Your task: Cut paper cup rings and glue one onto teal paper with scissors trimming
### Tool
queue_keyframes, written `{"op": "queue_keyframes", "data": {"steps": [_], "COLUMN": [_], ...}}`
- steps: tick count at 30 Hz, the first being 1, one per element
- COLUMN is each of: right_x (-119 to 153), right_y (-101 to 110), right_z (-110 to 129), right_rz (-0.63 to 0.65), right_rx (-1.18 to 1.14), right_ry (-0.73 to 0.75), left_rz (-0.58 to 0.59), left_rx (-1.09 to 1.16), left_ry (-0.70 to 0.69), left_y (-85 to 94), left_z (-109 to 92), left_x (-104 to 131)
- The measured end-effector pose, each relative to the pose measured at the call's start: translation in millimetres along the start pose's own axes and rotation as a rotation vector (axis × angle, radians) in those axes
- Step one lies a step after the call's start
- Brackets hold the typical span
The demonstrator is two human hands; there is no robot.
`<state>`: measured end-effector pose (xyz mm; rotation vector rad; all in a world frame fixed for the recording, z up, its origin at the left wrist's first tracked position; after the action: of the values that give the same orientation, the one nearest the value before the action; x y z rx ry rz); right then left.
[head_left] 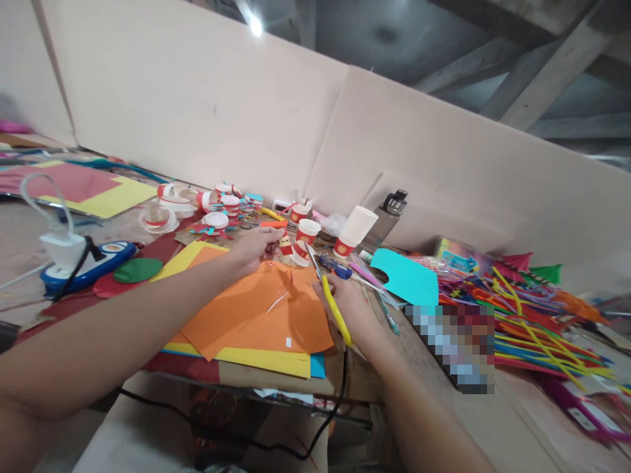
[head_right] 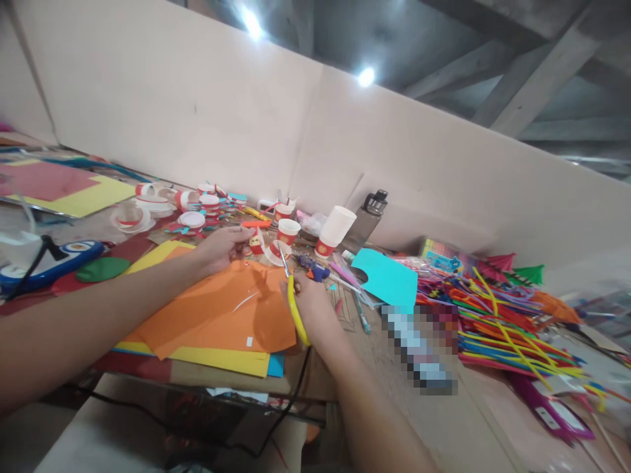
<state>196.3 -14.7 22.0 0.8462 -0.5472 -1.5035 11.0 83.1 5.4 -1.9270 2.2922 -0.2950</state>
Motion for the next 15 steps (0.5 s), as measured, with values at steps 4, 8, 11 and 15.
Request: {"op": "queue_keyframes", "data": {"steps": [4, 8, 11, 15], "right_x": [-1.7, -0.6, -0.4, 0.8], "right_y": [2.5, 8.6, 10.6, 7.2], "right_z": [-3.9, 1.2, -0.4, -5.3], "right_rz": [0.083, 0.053, 0.077, 0.153], "right_rx": [0.267, 0.455, 0.552, 0.604], "right_ry": [-0.009, -0.033, -0.077, -0.094], "left_rz": [0.009, -0.053, -0.062, 0.017], "left_rx": [0.032, 0.081, 0.121, 0.158], "left_ry": [-0.057, -0.075, -0.022, -0.001], "left_y": [10.9, 23.2, 25.6, 19.3], "left_z": [-10.8, -15.8, -13.6, -12.3], "left_x": [-5.3, -10.6, -13.0, -13.3]}}
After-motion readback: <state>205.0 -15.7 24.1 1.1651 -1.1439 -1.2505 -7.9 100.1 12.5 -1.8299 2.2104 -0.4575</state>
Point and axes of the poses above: each hand's wrist, its own x-axis away from the middle knuckle, its own y-axis out of the back of the hand, z = x × y, the point moved 5 cm from there along -x, towards the middle knuckle, and after that the axes turned 13 degrees about -x, right-handed, at the moved point
